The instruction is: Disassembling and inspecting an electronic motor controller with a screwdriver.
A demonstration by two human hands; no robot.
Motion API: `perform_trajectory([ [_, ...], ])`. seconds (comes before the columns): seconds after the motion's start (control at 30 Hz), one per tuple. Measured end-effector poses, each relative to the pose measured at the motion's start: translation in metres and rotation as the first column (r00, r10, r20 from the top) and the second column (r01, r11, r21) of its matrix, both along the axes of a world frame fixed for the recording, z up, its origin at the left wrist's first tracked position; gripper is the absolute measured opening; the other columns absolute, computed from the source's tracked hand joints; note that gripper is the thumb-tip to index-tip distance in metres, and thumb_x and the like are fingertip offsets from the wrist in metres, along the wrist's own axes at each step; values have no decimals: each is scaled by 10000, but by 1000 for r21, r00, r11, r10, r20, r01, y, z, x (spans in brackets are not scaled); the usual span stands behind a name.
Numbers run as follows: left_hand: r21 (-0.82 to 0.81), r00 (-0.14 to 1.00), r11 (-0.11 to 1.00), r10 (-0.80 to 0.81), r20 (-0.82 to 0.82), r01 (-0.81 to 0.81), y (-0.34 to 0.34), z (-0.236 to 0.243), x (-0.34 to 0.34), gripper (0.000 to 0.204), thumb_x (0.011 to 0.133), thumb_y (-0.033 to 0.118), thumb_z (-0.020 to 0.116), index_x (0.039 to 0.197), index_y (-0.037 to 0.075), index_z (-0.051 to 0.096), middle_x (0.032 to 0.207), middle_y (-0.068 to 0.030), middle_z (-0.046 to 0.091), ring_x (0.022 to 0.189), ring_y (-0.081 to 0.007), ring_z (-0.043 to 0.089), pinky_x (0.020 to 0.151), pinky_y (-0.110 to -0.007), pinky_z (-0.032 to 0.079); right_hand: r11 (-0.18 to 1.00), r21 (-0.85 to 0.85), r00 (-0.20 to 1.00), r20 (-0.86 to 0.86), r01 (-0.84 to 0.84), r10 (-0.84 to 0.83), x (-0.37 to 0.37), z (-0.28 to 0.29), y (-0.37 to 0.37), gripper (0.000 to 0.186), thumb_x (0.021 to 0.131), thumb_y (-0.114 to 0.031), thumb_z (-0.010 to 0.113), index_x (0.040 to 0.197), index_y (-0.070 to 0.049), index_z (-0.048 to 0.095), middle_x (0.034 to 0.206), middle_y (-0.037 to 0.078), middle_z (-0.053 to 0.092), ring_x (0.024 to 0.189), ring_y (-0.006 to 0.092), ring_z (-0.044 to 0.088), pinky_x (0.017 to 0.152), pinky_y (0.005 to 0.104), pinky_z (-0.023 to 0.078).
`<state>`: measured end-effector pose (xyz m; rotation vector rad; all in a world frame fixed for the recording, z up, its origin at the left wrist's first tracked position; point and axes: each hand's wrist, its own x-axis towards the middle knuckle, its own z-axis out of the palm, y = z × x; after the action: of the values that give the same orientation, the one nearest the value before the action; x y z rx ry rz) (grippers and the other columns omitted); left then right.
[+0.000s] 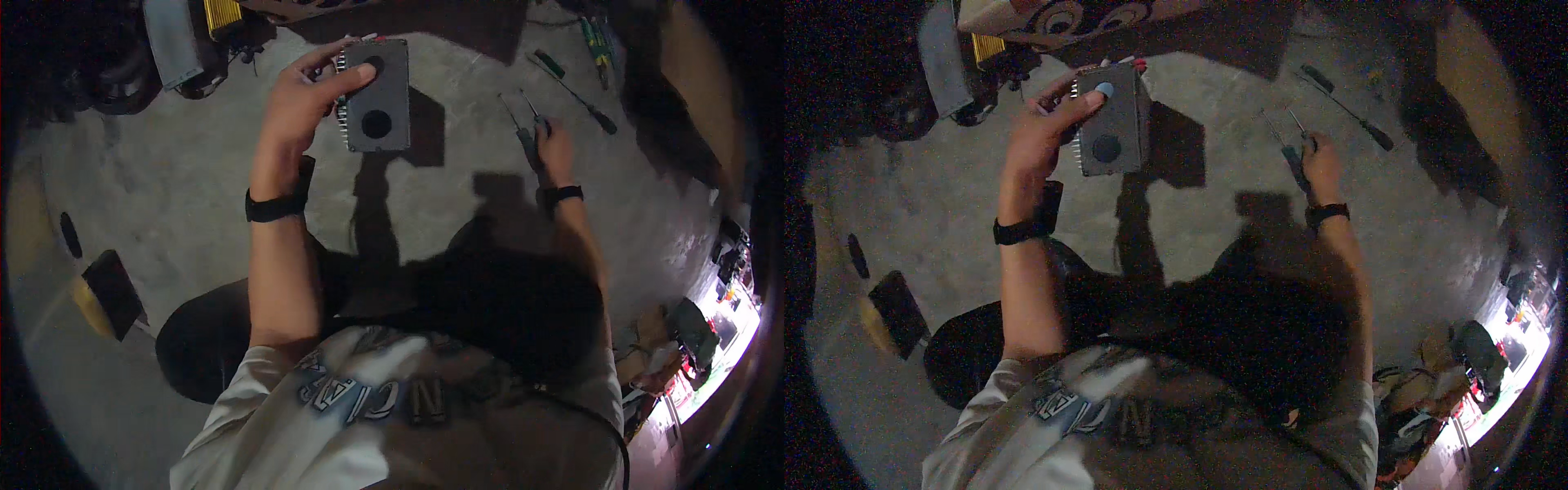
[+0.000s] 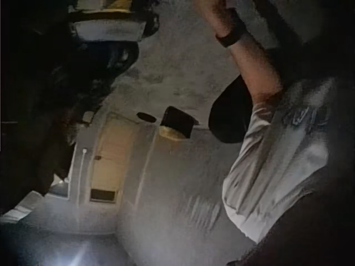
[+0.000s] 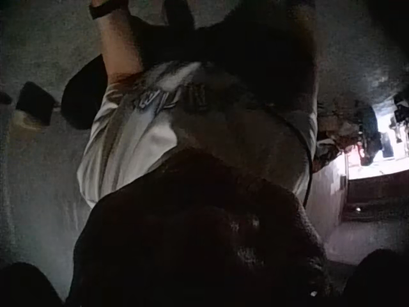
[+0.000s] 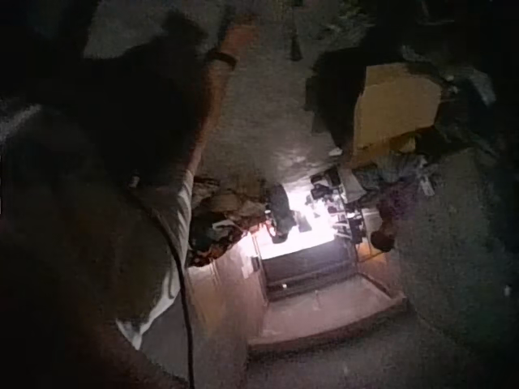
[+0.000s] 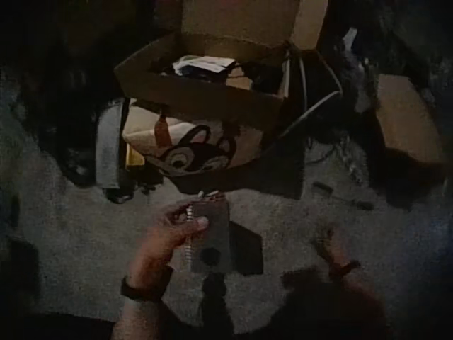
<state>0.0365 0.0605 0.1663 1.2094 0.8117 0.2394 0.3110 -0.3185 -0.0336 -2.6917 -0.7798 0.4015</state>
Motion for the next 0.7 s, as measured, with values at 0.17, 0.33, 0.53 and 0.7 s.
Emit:
perform_trajectory([
  [0.17,80,993,996,38,-109,-29,19,-9,-18,706,782,270,917,1351,-38,633,878,27,672,686,-32,534,578,-213,354,978,-204,933,341,-48,117,-9,14,19,313,981,-218,629,1211,-19,700,1117,219,717,989,407,695,866,438,549],
  [0.33,74,989,993,95,-114,-87,32,-13,-33,770,759,313,930,1374,-31,619,792,60,599,611,-26,438,539,-217,289,964,195,984,16,-179,179,-23,71,101,382,980,-310,688,1245,-35,696,1143,202,720,987,311,726,862,377,561],
  [0.53,97,979,994,66,-193,-48,36,-6,-44,811,746,332,936,1395,-28,607,796,49,611,611,-34,403,537,-227,275,925,305,705,-604,-226,371,-64,141,194,470,1009,-411,668,1327,-64,656,1080,67,701,938,154,675,832,300,555],
  [0.7,141,961,987,109,-253,-75,42,-5,-54,792,753,374,925,1364,-37,632,857,4,665,615,-50,397,538,-235,282,954,264,539,-788,-143,299,-96,184,243,688,938,-507,734,1423,-46,571,1111,74,663,947,153,626,792,284,532],
])
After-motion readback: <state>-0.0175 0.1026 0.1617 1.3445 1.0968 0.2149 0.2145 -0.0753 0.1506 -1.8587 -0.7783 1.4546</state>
